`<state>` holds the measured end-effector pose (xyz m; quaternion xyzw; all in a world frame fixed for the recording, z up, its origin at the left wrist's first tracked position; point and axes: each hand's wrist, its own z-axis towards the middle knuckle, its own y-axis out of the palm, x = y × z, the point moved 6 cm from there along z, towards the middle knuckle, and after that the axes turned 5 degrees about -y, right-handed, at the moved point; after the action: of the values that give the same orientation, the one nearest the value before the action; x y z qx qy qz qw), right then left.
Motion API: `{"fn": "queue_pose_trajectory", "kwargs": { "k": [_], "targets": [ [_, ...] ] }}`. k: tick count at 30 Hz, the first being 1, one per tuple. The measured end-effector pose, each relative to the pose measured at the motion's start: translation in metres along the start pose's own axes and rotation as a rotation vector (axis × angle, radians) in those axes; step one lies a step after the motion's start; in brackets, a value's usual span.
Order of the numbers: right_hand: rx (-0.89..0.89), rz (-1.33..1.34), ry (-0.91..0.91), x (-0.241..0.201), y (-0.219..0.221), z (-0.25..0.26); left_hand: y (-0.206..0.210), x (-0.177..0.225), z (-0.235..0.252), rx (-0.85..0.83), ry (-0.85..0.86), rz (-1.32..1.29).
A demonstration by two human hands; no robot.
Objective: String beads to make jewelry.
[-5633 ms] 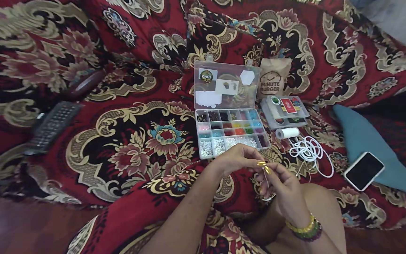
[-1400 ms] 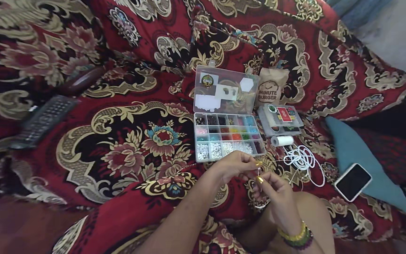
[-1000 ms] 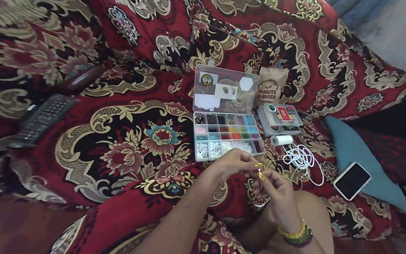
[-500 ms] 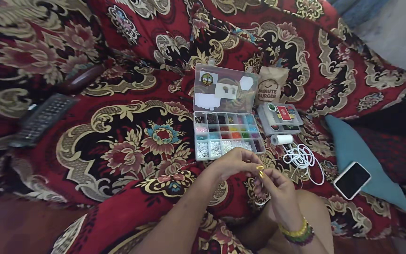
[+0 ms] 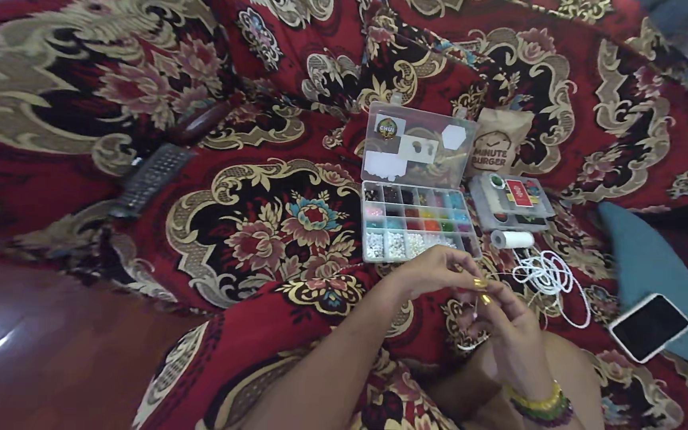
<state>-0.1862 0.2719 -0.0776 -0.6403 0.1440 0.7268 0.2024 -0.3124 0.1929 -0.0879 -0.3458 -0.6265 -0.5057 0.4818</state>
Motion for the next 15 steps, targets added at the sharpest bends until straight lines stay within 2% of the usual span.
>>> {"fn": "queue_pose_trajectory", "kwargs": {
  "k": [4,6,8,11,13,15],
  "targets": [
    [-0.023,-0.010,-0.012,0.002,-0.001,0.001,0.000,0.000,0.001,-0.016,0.011,0.013],
    [-0.030,-0.023,-0.022,0.002,-0.001,0.001,-0.003,0.006,-0.002,0.035,-0.009,0.084],
    [-0.028,-0.030,-0.035,0.000,-0.001,0.002,-0.016,0.017,-0.009,0.161,-0.042,0.245],
    [-0.001,-0.041,-0.043,-0.001,-0.004,0.002,-0.055,0.031,-0.025,0.437,-0.105,0.557],
    [0.010,-0.072,-0.051,-0.002,-0.006,0.002,-0.076,0.036,-0.037,0.602,-0.213,0.753],
    [0.021,-0.110,-0.053,-0.003,-0.006,0.003,-0.084,0.036,-0.043,0.651,-0.354,0.886]
  ]
}}
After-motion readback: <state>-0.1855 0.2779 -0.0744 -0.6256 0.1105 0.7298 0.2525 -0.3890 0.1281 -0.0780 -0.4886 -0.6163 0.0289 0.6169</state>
